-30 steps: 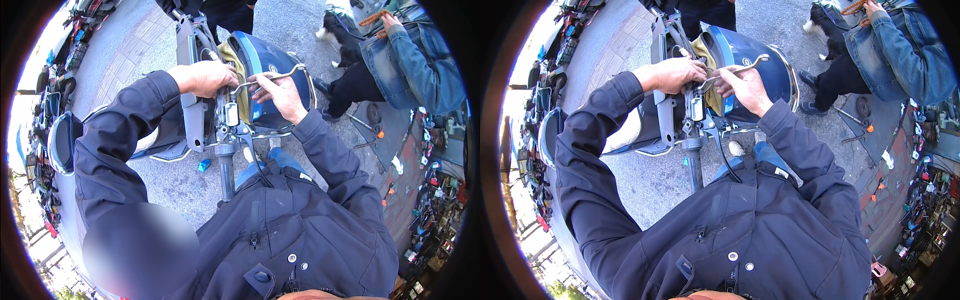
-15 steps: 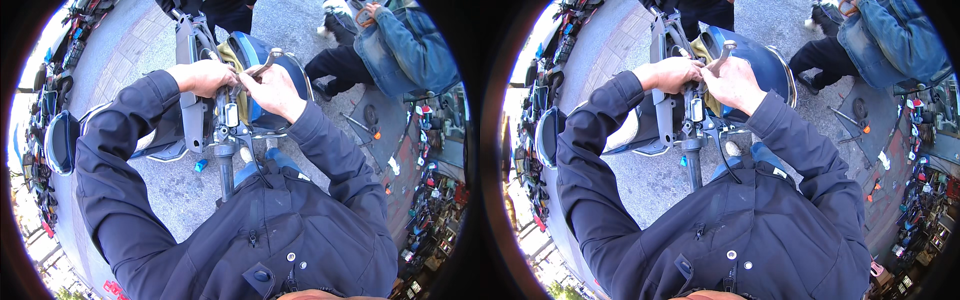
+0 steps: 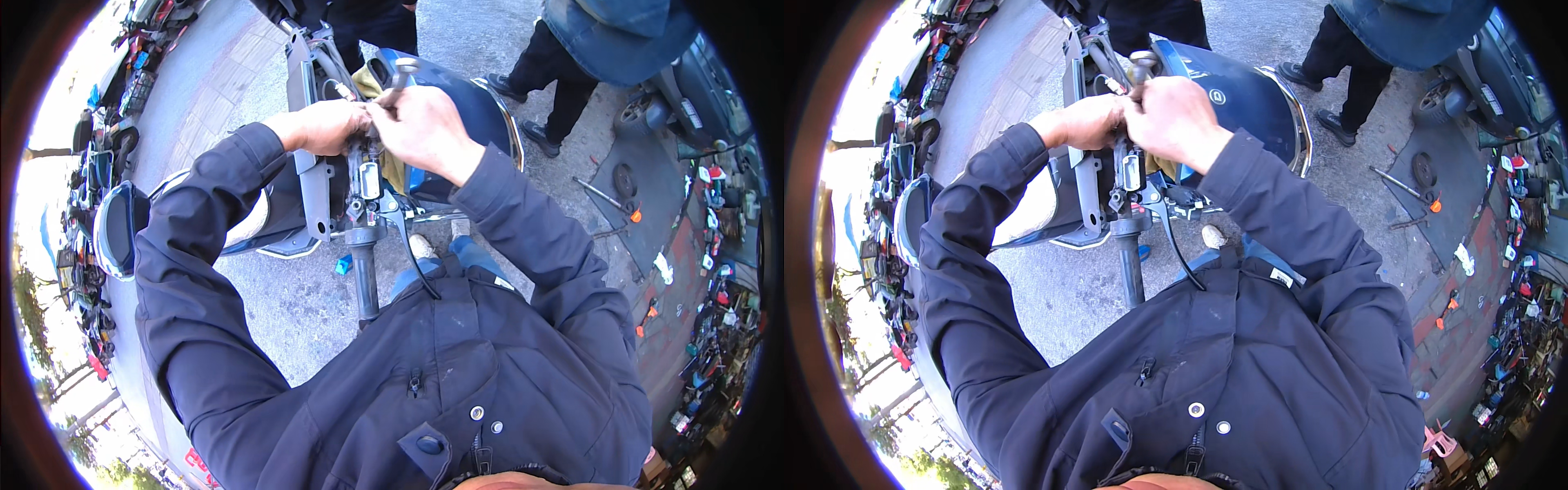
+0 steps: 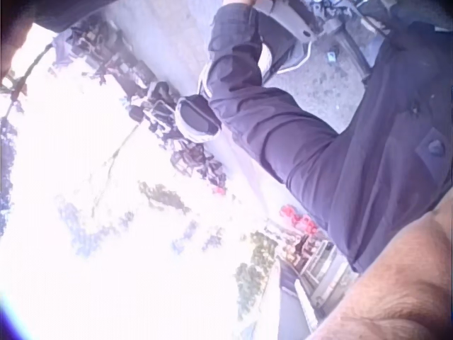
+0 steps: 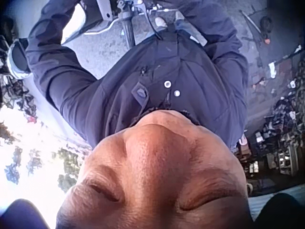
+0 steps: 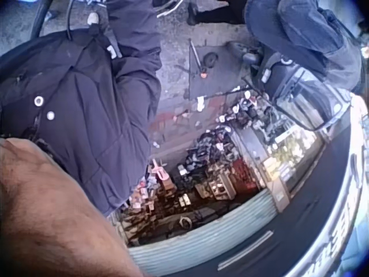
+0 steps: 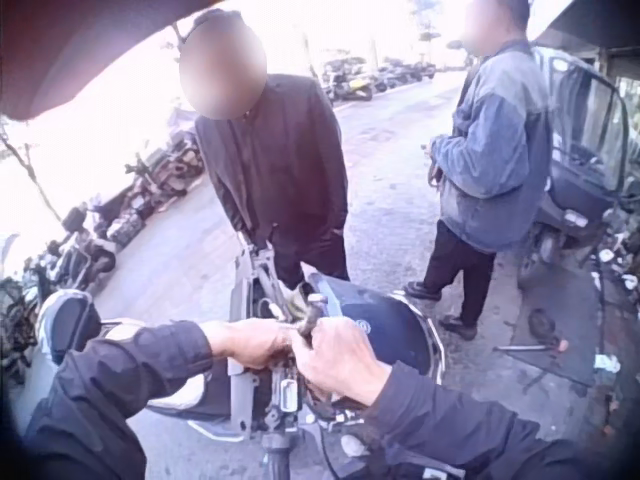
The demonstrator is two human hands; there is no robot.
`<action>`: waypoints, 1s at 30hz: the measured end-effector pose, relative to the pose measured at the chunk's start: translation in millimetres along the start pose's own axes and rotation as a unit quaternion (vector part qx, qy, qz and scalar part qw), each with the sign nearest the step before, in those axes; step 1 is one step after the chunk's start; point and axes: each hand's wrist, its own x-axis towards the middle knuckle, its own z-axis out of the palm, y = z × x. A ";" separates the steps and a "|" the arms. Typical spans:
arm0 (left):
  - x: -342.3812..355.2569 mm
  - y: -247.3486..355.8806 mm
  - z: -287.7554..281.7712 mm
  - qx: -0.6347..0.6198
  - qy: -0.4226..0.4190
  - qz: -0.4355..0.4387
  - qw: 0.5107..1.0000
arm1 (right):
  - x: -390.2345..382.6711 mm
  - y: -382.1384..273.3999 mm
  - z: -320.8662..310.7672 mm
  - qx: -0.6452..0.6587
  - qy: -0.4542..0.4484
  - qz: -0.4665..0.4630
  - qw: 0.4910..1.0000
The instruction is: The person works on the handlebar area of a scooter, handling wires and components. They pour liquid from a blue bottle into a small opening near the handlebar, then continue adjusting and connecting wires and parts with their hands.
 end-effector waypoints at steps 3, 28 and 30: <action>4.1 -2.6 4.1 -0.038 0.026 0.069 0.997 | -14.5 30.3 -3.1 0.173 -0.039 0.092 0.980; -1.1 9.8 -7.2 -0.005 -0.031 0.036 0.999 | -57.1 76.2 18.1 0.534 -0.095 0.289 0.789; 2.0 2.1 -15.6 -0.052 -0.061 0.045 0.996 | -56.0 77.7 14.5 0.547 -0.102 0.294 0.777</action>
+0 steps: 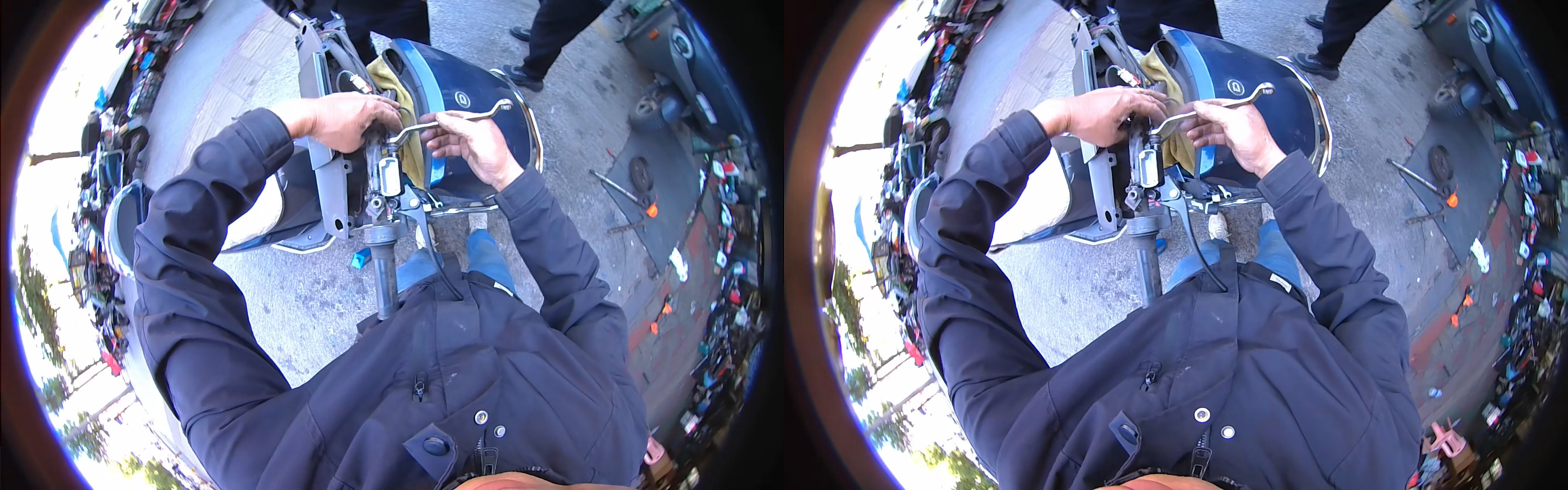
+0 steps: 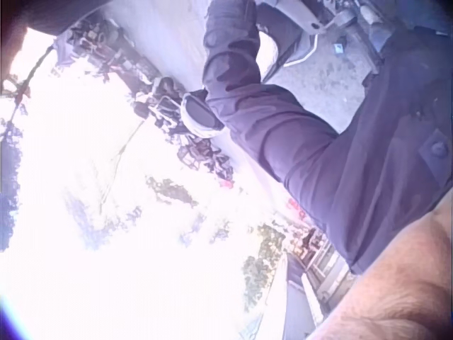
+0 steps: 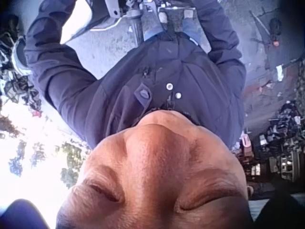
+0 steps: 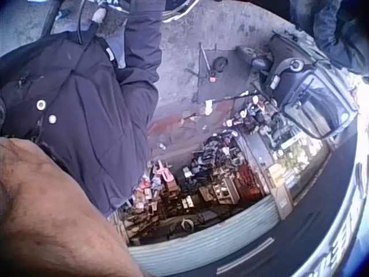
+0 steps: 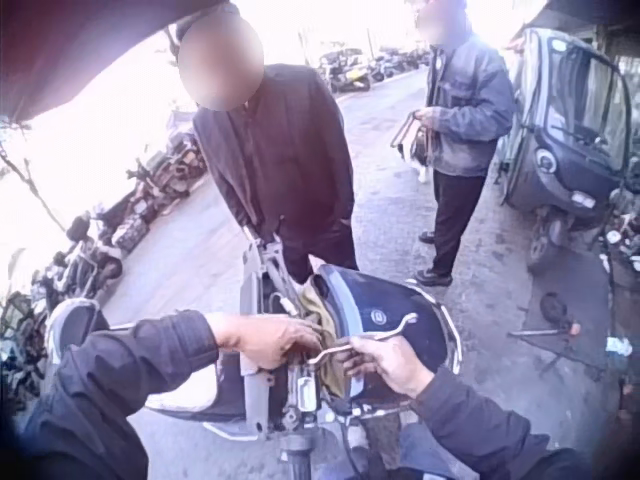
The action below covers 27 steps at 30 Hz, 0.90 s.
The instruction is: The person works on the handlebar area of a scooter, handling wires and components. They pour liquid from a blue bottle into a small opening near the handlebar, then continue adjusting and connecting wires and parts with their hands.
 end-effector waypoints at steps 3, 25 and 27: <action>6.3 2.9 -15.7 -0.115 -0.024 -0.053 0.992 | -6.7 -4.5 5.2 -0.019 0.021 -0.009 1.000; 46.1 10.3 71.6 -0.241 0.383 -0.116 0.884 | -5.9 3.4 8.8 -0.030 0.043 -0.021 0.998; 43.4 10.8 68.2 -0.280 0.373 -0.118 0.877 | -2.6 3.1 3.4 -0.022 0.020 -0.016 0.999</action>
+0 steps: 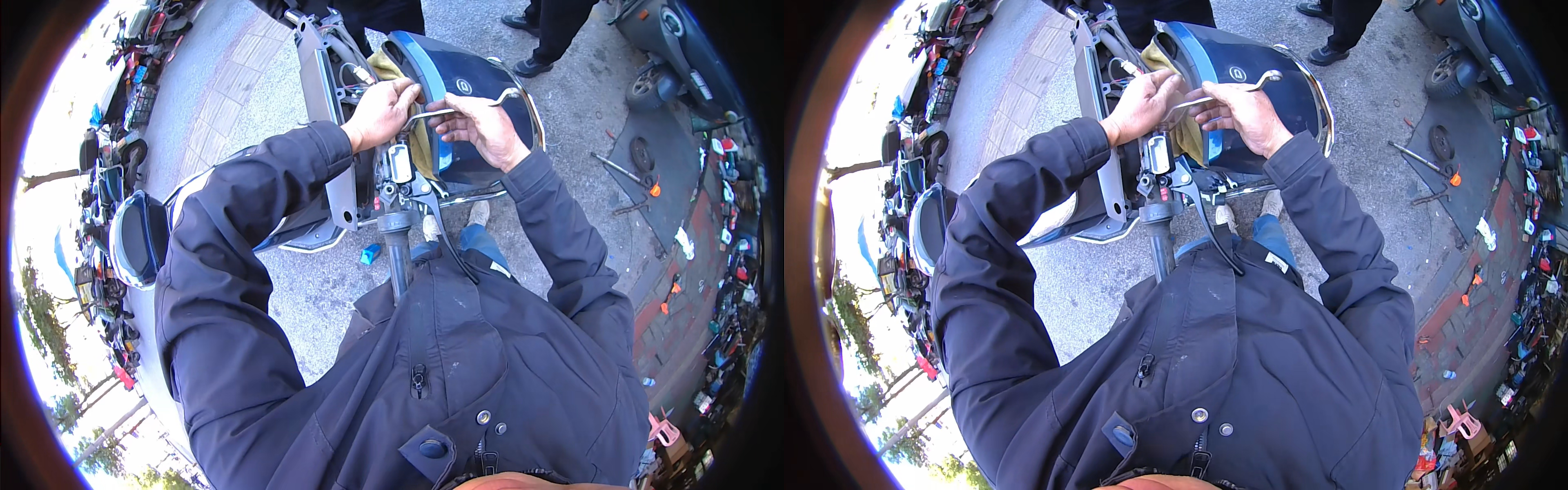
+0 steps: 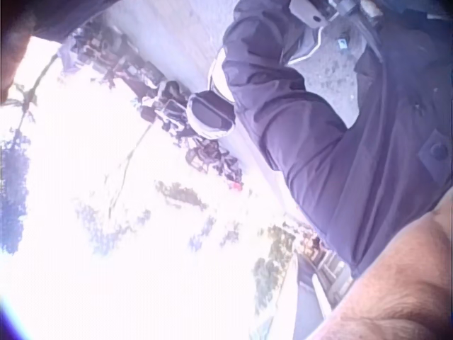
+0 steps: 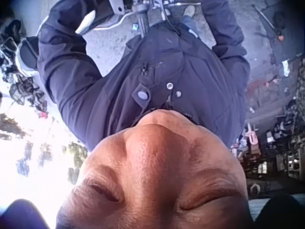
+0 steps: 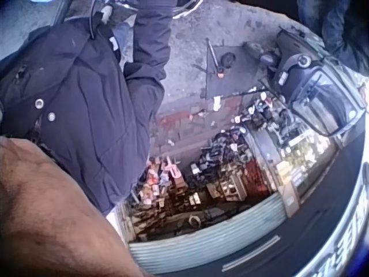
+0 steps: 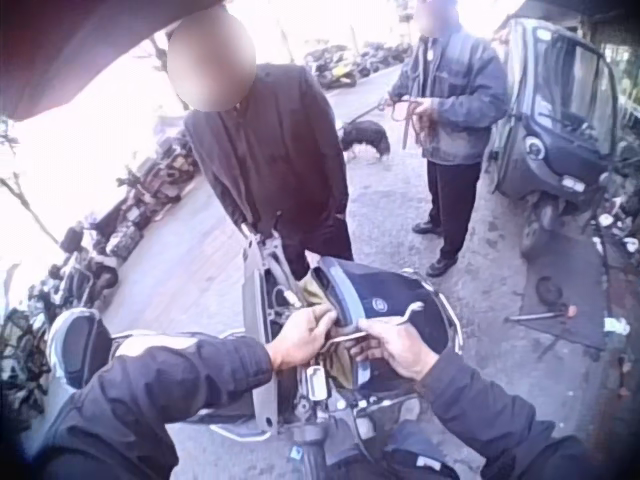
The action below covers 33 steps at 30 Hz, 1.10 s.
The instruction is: The person works on the handlebar area of a scooter, handling wires and components. They pour liquid from a blue bottle into a small opening near the handlebar, then continue adjusting and connecting wires and parts with their hands.
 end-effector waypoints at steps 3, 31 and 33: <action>5.0 -3.7 1.0 0.026 -0.021 0.027 0.999 | 1.7 2.4 -6.4 0.012 -0.012 0.012 1.000; 5.0 3.1 8.2 0.078 -0.017 0.031 0.996 | 7.2 28.1 -21.2 0.136 -0.014 0.061 0.989; 4.9 3.2 8.5 0.077 -0.019 0.026 0.997 | 4.8 19.9 -17.8 0.078 -0.010 0.044 0.996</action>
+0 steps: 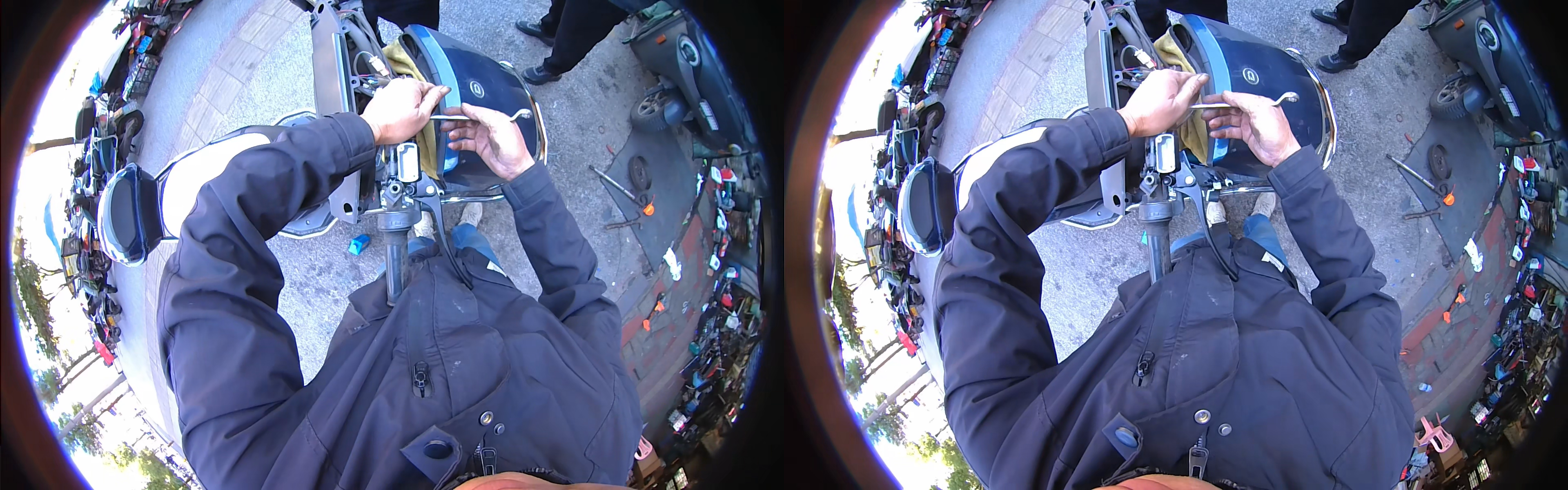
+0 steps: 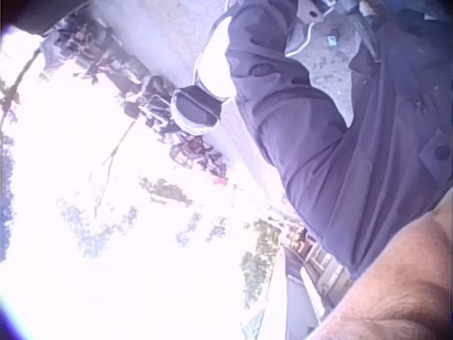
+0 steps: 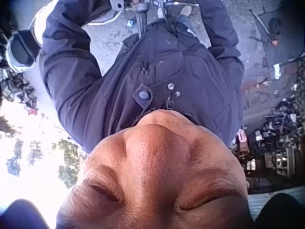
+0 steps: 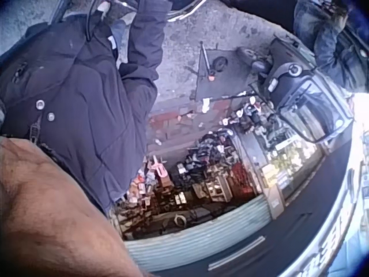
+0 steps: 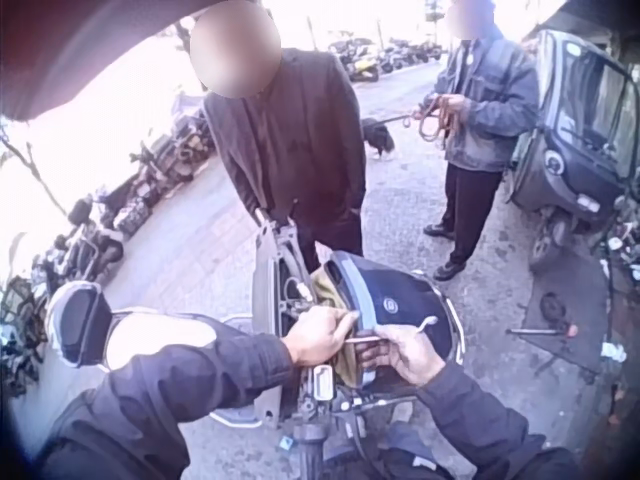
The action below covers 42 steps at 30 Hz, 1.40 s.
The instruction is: The person works on the handlebar area of a scooter, handling wires and components. They pour liquid from a blue bottle into a small opening near the handlebar, then continue adjusting and connecting wires and parts with their hands.
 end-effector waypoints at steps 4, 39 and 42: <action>0.2 0.1 -0.4 -0.007 -0.010 -0.017 1.000 | -6.0 -22.1 14.1 -0.100 0.010 -0.013 0.995; 1.6 -11.3 4.2 -0.017 0.010 -0.023 1.000 | -1.5 -57.1 48.7 -0.178 0.071 -0.007 0.981; 2.0 -13.9 5.2 -0.019 0.009 -0.023 1.000 | -2.3 -58.5 52.9 -0.203 0.077 -0.022 0.976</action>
